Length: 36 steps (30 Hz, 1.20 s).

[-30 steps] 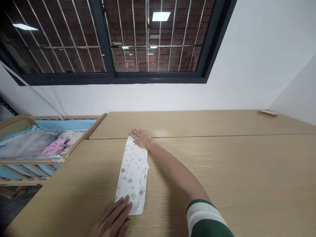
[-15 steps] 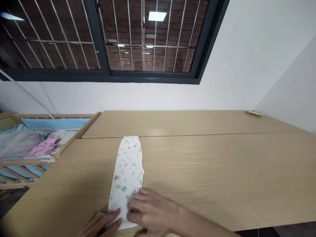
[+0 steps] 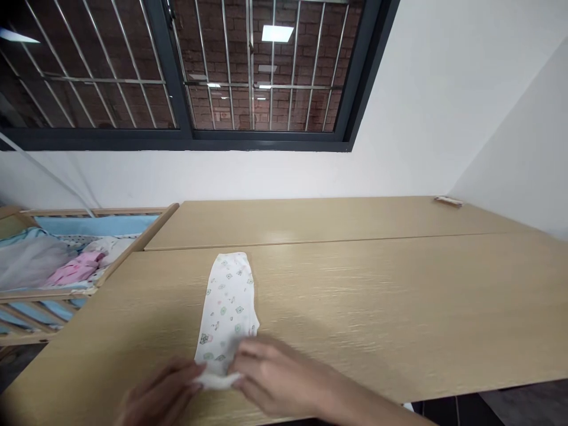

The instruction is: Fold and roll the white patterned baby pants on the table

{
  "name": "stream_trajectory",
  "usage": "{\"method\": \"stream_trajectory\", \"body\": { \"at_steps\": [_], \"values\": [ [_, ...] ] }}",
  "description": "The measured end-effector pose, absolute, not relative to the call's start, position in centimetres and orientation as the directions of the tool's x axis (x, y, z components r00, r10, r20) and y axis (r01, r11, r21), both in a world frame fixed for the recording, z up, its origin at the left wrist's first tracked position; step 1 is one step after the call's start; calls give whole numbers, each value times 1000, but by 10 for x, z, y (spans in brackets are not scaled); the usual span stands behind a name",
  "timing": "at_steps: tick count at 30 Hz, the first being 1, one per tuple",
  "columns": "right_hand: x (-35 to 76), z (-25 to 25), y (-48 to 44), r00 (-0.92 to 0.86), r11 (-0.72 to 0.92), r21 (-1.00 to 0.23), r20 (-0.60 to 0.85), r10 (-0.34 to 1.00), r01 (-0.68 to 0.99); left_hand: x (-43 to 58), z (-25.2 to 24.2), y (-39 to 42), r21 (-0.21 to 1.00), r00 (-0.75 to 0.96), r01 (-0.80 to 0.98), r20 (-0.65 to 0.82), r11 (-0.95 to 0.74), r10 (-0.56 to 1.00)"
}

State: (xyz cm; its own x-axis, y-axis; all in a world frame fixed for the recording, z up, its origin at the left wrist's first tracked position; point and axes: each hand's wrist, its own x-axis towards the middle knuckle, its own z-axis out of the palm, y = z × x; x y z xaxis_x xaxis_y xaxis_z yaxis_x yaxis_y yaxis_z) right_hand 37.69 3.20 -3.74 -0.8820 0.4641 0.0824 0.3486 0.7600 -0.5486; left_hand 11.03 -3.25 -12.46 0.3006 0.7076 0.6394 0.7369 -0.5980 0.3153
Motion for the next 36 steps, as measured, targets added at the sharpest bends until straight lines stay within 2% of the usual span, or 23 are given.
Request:
{"method": "stream_trajectory", "body": {
  "at_steps": [3, 5, 8, 12, 15, 19, 23, 25, 26, 29, 32, 34, 36],
  "values": [
    [369, -20, 68, -820, 679, -629, 112, 562, 379, 100, -93, 8, 499, 158, 671, 627, -549, 763],
    [359, -20, 99, -783, 673, -645, 180, 595, 363, 97, -74, 42, 559, 95, 662, 597, -499, 796],
    [341, -34, 152, -697, 652, -652, 257, 669, 386, 97, -59, 96, 595, 88, 677, 518, -432, 851],
    [319, -62, 218, -533, 515, -707, 228, 815, 485, 98, -66, 155, 608, 12, 755, 358, -243, 934],
    [307, -81, 249, -485, 483, -667, 203, 850, 568, 99, -79, 185, 586, -8, 790, 303, -180, 953],
    [300, -96, 263, -477, 483, -624, 193, 857, 615, 102, -89, 201, 513, 5, 844, 289, -159, 957],
    [305, -90, 247, -503, 553, -540, 255, 826, 635, 115, -91, 173, 409, 37, 892, 360, -193, 932],
    [307, -80, 228, -593, 663, -448, 308, 744, 599, 128, -96, 140, 318, 123, 911, 396, -262, 910],
    [306, -75, 217, -663, 726, -411, 312, 681, 552, 135, -100, 121, 211, 223, 920, 411, -330, 884],
    [300, -69, 184, -871, 858, -397, 226, 435, 325, 155, -116, 68, -20, 355, 925, 404, -380, 843],
    [290, -82, 164, -964, 868, -471, 114, 239, 159, 166, -132, 41, -105, 401, 915, 340, -389, 851],
    [284, -96, 162, -976, 846, -510, 54, 210, 154, 167, -140, 36, -139, 418, 908, 342, -395, 842],
    [281, -107, 170, -971, 840, -505, 21, 240, 196, 166, -146, 37, -165, 401, 916, 376, -366, 835]
  ]
}}
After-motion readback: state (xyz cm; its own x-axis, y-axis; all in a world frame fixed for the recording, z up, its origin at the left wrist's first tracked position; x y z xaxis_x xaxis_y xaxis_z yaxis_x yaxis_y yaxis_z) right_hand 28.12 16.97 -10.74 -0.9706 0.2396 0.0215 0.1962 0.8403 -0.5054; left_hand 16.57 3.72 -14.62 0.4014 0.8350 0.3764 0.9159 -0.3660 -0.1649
